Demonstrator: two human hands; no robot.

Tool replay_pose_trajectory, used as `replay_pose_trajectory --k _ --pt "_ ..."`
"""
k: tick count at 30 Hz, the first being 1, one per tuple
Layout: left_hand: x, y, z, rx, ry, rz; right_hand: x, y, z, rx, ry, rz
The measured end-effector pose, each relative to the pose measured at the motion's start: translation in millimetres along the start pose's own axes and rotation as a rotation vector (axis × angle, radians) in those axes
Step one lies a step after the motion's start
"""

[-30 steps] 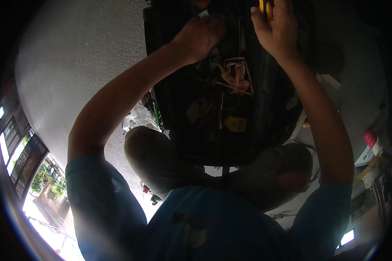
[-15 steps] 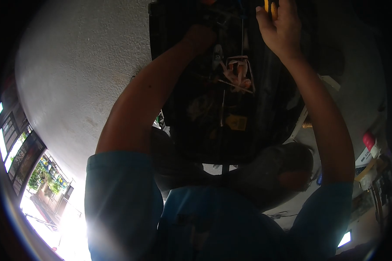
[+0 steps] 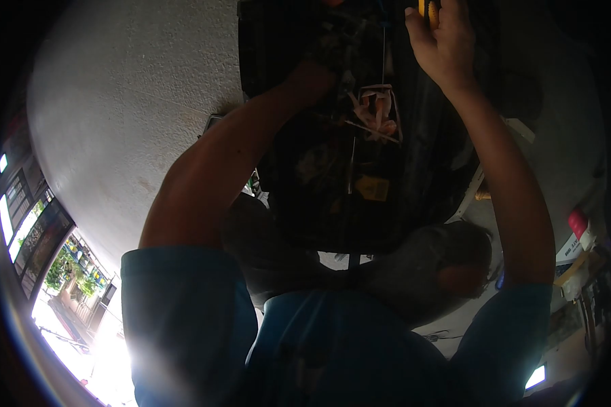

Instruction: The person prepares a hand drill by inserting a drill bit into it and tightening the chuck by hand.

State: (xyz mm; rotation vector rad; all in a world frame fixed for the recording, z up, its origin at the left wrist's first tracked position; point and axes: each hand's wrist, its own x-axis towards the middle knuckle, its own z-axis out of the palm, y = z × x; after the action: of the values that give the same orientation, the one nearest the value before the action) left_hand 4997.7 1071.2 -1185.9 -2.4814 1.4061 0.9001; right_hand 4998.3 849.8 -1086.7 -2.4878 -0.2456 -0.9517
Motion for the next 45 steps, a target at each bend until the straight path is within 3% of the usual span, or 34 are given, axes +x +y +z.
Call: replay_pose_trajectory --k 9,13,15,17,19,23,25,28,32,34,37,39,40,42,44,45 --pt "2.4 -3.9 2.1 0.127 0.074 -0.025 8.0 -3.3 6.0 0.6 0.056 0.156" --pt "2.4 -5.5 1.8 0.163 0.17 -0.029 8.7 -12.4 15.6 0.935 0.267 0.193" --pt "5.8 -7.1 14.9 0.132 0.156 -0.016 10.7 -10.8 10.5 0.957 0.287 0.171" --pt "10.3 -9.0 16.1 0.099 0.15 0.003 11.7 -3.4 -5.0 0.31 -0.068 0.112" --pt "9.1 -10.5 7.6 -0.104 0.001 -0.14 4.2 -0.6 1.9 0.415 -0.065 0.17" --pt "15.6 -16.6 2.8 -0.141 -0.071 -0.164 5.3 2.6 5.2 0.584 -0.048 0.21" --pt "28.0 -30.4 5.6 -0.175 -0.152 -0.086 4.8 4.4 2.5 0.568 -0.08 0.215" --pt "19.4 -35.2 -37.2 -0.368 -0.12 -0.123 3.8 4.5 6.6 0.568 -0.067 0.202" --pt "13.8 -32.3 -72.8 -0.154 -0.193 -0.171 4.4 4.7 9.4 0.593 -0.051 0.216" --pt "3.2 -15.0 -78.5 -0.122 -0.409 -0.067 2.7 4.1 9.1 0.583 -0.032 0.198" --pt "-14.6 6.0 -57.2 -0.083 -0.469 0.055 4.3 0.8 6.5 0.583 -0.061 0.225" --pt "-17.5 8.6 -40.6 -0.176 -0.147 0.26 5.0 0.6 5.1 0.484 -0.049 0.192" --pt "-7.8 2.9 -36.3 -0.179 -0.142 0.264 5.5 2.7 4.3 0.479 -0.052 0.189" --pt "9.9 -12.9 -28.4 0.168 -0.144 0.185 5.3 -1.2 1.0 0.42 -0.047 0.144" --pt "15.9 -36.6 -41.5 0.163 0.181 -0.01 9.5 -3.8 -1.6 0.363 -0.036 0.124" --pt "22.2 -42.8 -52.8 0.163 0.186 -0.009 14.1 -9.1 -7.6 0.302 -0.034 0.107"
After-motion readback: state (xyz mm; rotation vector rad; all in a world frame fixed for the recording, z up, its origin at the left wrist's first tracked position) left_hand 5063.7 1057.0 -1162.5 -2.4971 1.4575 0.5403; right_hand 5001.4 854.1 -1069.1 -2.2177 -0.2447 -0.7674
